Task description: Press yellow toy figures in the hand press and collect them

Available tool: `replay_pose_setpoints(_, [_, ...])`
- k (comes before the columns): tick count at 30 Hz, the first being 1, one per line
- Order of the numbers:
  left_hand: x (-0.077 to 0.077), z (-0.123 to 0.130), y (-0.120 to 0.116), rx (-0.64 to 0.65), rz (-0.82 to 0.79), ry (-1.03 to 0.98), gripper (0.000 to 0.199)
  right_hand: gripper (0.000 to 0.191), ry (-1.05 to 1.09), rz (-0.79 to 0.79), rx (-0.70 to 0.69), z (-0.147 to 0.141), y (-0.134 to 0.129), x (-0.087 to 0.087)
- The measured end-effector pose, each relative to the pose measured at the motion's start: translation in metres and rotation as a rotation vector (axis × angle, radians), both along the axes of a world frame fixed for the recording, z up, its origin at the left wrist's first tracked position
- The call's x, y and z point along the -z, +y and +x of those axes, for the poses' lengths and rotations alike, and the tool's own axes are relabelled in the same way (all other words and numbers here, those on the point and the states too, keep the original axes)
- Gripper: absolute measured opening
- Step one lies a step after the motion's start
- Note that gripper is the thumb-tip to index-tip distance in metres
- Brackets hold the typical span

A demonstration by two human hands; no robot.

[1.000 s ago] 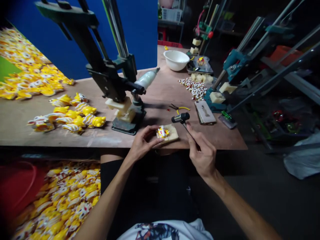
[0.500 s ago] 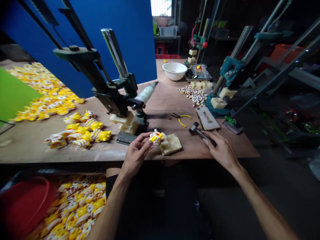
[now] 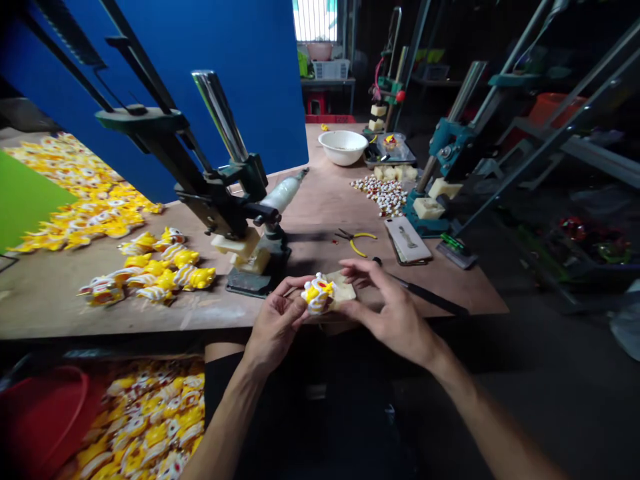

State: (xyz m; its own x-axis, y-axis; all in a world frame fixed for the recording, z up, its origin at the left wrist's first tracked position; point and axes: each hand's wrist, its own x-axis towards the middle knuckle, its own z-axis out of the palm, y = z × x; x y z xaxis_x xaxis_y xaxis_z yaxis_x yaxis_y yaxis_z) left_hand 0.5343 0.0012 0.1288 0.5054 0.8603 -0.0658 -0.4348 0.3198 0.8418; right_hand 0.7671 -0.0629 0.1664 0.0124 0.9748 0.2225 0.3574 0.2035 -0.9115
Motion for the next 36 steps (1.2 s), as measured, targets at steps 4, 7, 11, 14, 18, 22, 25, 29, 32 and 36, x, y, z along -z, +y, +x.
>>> replay_pose_setpoints(4, [0.001, -0.003, -0.012, -0.170, 0.298, 0.099, 0.065, 0.057, 0.378, -0.162, -0.153, -0.031, -0.001, -0.004])
replay_pose_setpoints(7, [0.005, -0.007, -0.023, -0.241, 0.623, 0.209, 0.073, 0.045, 0.495, -0.211, -0.197, -0.038, -0.001, 0.005])
replay_pose_setpoints(11, [0.003, -0.011, -0.033, -0.269, 0.754, 0.234, 0.080, 0.042, 0.450, -0.134, -0.167, -0.046, -0.007, 0.013])
replay_pose_setpoints(14, [-0.003, -0.015, -0.034, -0.213, 0.631, 0.213, 0.081, 0.041, 0.291, -0.010, -0.137, -0.050, -0.012, 0.012])
replay_pose_setpoints(18, [-0.011, -0.022, -0.034, -0.064, 0.552, 0.223, 0.063, 0.041, 0.174, 0.087, -0.144, -0.049, -0.015, 0.009])
replay_pose_setpoints(22, [-0.019, -0.028, -0.036, 0.002, 0.502, 0.240, 0.062, 0.040, 0.079, 0.112, -0.109, -0.043, -0.014, 0.008])
replay_pose_setpoints(25, [-0.022, -0.028, -0.036, 0.041, 0.421, 0.248, 0.059, 0.039, 0.042, 0.081, -0.102, -0.043, -0.011, 0.008])
replay_pose_setpoints(29, [-0.013, -0.017, -0.027, -0.097, 0.305, 0.269, 0.040, 0.047, 0.019, 0.041, -0.081, -0.046, -0.002, 0.010])
replay_pose_setpoints(32, [-0.002, -0.015, -0.013, -0.275, 0.258, 0.334, 0.038, 0.071, -0.060, 0.011, -0.061, -0.032, 0.012, 0.014])
replay_pose_setpoints(36, [0.010, -0.022, 0.007, -0.443, 0.169, 0.422, 0.051, 0.049, -0.205, 0.021, 0.132, 0.028, 0.052, 0.025])
